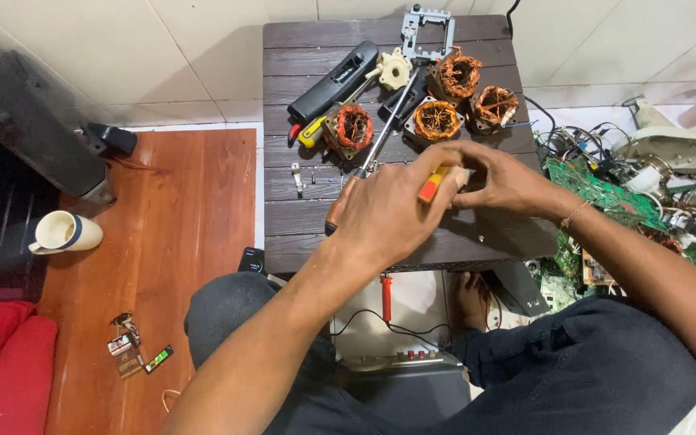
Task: Brushing and cleaning copper coils with a small tool on a repair bench
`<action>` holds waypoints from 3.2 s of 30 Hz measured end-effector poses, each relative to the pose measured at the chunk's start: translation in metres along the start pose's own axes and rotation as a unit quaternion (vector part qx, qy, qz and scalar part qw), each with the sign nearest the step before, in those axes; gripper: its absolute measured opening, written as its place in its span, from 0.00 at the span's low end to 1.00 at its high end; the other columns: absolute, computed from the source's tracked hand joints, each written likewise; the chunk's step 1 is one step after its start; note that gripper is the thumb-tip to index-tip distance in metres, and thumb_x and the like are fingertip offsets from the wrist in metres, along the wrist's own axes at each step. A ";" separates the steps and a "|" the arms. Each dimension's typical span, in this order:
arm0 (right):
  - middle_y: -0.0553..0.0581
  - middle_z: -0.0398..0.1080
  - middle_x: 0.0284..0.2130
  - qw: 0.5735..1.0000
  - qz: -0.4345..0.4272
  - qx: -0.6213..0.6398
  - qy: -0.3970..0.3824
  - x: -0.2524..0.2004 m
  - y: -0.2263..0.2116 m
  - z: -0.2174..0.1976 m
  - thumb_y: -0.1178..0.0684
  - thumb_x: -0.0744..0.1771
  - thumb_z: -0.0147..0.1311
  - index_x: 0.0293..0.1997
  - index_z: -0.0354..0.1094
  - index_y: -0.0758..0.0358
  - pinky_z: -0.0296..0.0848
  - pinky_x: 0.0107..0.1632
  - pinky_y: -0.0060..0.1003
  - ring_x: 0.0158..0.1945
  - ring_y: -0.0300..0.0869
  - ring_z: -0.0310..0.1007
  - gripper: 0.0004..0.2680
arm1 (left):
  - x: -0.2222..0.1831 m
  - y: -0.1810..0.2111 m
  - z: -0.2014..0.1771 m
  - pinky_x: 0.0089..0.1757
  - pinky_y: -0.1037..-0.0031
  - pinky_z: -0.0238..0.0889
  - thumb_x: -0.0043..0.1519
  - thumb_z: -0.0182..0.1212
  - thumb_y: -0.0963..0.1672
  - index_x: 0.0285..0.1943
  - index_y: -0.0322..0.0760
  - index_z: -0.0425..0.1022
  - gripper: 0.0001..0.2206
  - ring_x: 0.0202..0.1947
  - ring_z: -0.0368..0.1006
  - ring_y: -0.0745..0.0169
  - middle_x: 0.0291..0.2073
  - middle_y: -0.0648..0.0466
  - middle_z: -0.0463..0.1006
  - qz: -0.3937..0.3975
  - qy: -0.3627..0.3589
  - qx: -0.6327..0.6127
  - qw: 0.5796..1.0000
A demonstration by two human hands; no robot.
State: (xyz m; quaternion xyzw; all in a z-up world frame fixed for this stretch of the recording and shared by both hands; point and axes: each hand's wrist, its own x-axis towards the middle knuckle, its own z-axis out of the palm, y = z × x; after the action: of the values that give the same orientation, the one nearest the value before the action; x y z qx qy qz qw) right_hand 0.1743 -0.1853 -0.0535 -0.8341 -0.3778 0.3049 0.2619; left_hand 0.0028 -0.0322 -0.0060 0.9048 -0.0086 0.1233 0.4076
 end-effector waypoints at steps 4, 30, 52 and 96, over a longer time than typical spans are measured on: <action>0.68 0.53 0.70 1.000 -0.011 -0.001 -0.018 0.001 -0.009 -0.001 0.50 0.59 0.69 0.73 0.50 0.49 0.48 0.68 0.78 0.74 0.69 0.45 0.35 | 0.005 -0.019 0.012 0.34 0.54 0.70 0.68 0.47 0.50 0.59 0.44 0.72 0.16 0.25 0.82 0.42 0.23 0.47 0.82 -0.061 -0.012 0.104 0.993; 0.65 0.73 0.52 0.988 -0.129 0.010 0.088 0.001 0.018 0.003 0.62 0.56 0.70 0.64 0.66 0.57 0.68 0.61 0.64 0.56 0.60 0.73 0.29 | 0.002 -0.023 -0.027 0.26 0.63 0.70 0.71 0.47 0.46 0.58 0.24 0.72 0.17 0.13 0.74 0.54 0.17 0.46 0.75 -0.043 0.064 0.071 0.995; 0.73 0.71 0.53 0.983 -0.135 -0.015 0.122 0.012 0.018 0.015 0.63 0.58 0.69 0.67 0.60 0.62 0.71 0.56 0.69 0.56 0.70 0.71 0.29 | 0.016 -0.036 0.013 0.24 0.72 0.62 0.68 0.48 0.46 0.49 0.29 0.76 0.15 0.09 0.65 0.67 0.12 0.57 0.71 -0.055 0.010 -0.016 0.998; 0.76 0.65 0.59 0.976 -0.202 0.003 0.084 0.018 0.038 0.021 0.61 0.55 0.73 0.73 0.50 0.62 0.63 0.61 0.75 0.61 0.73 0.65 0.39 | 0.018 -0.010 0.014 0.26 0.61 0.71 0.66 0.46 0.45 0.46 0.32 0.78 0.14 0.16 0.78 0.44 0.14 0.43 0.75 -0.041 0.035 0.088 0.995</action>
State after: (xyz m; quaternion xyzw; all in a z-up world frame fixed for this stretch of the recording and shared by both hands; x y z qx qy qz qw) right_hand 0.1866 -0.1890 -0.0986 -0.7623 -0.5145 0.1753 0.3513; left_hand 0.0240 -0.0345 -0.0180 0.9320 0.0538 0.1384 0.3307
